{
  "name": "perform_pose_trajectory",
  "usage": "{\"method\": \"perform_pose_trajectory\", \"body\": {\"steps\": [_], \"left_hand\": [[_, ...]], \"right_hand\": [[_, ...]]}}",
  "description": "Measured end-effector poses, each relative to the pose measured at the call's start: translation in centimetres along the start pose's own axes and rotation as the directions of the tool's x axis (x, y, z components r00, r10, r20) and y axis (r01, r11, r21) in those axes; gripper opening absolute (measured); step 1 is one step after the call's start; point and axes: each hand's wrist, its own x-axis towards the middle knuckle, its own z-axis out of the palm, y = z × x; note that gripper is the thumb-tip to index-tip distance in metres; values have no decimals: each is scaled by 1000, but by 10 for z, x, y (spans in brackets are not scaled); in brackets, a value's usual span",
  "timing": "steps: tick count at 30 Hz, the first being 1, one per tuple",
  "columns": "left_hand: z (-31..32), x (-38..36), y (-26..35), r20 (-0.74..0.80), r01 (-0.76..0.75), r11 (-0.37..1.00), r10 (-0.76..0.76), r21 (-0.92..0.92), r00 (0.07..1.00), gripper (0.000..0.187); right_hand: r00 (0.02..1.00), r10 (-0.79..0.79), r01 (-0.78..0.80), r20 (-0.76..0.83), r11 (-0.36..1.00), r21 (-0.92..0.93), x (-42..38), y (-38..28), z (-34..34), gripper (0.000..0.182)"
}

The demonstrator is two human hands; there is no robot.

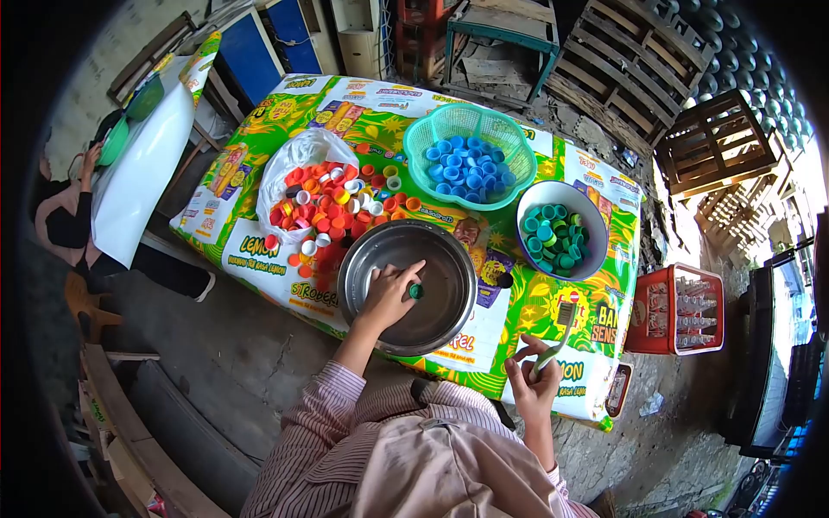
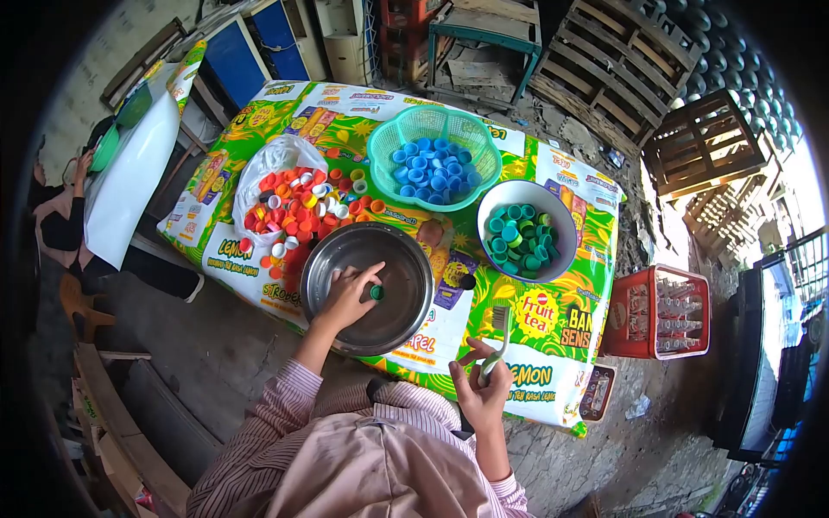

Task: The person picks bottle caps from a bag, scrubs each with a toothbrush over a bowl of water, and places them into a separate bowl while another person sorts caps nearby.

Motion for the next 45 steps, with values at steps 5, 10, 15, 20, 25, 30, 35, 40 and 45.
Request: {"method": "perform_pose_trajectory", "body": {"steps": [5,10,15,20,25,30,35,40,45], "left_hand": [[0,0,-1,32,10,1000,-10,12,999,67],[0,1,-2,12,33,998,-33,-47,999,46],[9,0,-19,243,318,612,-205,-724,948,15],[-12,-6,-7,475,473,-68,-240,-878,847,16],[-16,-12,-11,560,427,-461,-202,-778,803,24],[-26,-13,-4,582,426,-571,-115,-702,805,28],[-23,-11,-7,567,393,-557,-176,-732,805,29],[-28,-10,-4,570,353,-636,-167,-686,805,30],[-25,-10,3,560,327,-680,-149,-656,815,33]], "right_hand": [[1000,-7,7,15,1000,1,1,-1,5,34],[999,22,-23,29,1000,18,4,-3,17,39],[988,96,-84,119,991,-100,14,-10,34,40],[953,125,-35,277,951,-307,18,11,60,47],[909,-106,272,404,885,-379,10,5,87,60],[933,-130,283,334,840,-463,19,15,95,64],[919,-158,319,362,838,-443,10,20,101,65],[916,-102,311,388,791,-526,8,1,97,55],[948,-107,238,299,861,-449,14,8,95,53]]}}
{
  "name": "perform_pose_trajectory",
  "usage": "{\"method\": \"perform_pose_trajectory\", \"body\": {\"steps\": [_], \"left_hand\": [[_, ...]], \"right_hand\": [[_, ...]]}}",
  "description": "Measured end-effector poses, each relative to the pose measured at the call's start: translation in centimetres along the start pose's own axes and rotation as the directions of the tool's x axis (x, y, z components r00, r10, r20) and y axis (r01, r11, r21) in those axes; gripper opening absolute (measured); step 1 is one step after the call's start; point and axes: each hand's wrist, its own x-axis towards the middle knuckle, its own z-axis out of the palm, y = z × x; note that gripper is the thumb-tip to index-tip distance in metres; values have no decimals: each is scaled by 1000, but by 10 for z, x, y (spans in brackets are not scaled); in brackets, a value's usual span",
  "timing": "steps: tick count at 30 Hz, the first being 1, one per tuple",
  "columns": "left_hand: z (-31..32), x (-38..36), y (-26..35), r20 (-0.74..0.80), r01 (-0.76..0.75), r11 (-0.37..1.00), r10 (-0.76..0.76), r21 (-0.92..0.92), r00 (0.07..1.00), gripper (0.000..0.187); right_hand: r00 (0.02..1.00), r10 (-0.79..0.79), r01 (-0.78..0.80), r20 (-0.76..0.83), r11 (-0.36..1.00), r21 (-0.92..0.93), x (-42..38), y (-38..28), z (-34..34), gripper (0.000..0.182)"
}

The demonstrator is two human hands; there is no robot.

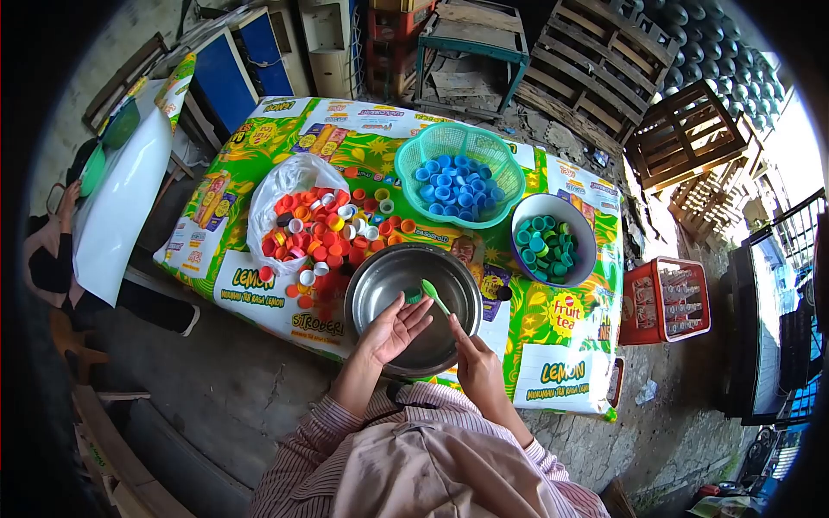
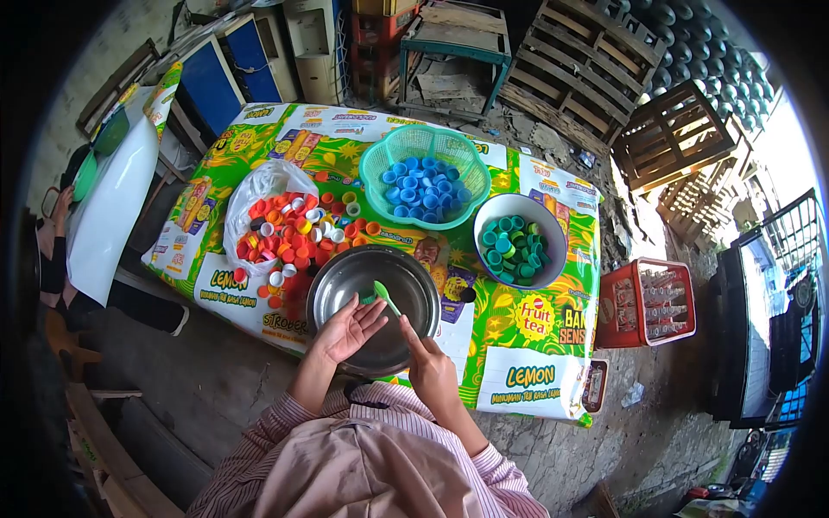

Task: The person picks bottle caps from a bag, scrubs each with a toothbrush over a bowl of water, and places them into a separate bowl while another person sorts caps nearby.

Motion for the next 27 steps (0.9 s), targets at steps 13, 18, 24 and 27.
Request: {"method": "perform_pose_trajectory", "body": {"steps": [13,18,24,27], "left_hand": [[8,-12,-7,18,2,1000,-2,-26,1000,29],[-17,-4,-7,106,14,1000,-12,-21,994,29],[-18,-7,-10,13,-75,988,74,136,997,15],[-26,-2,-8,206,-105,991,86,84,975,15]], "right_hand": [[998,4,-19,58,967,252,-3,-3,-2,57],[998,29,-45,55,952,301,-4,-9,-5,57],[996,37,-61,80,944,324,3,-10,-3,53],[990,59,-95,125,947,308,-2,-21,-14,53]]}}
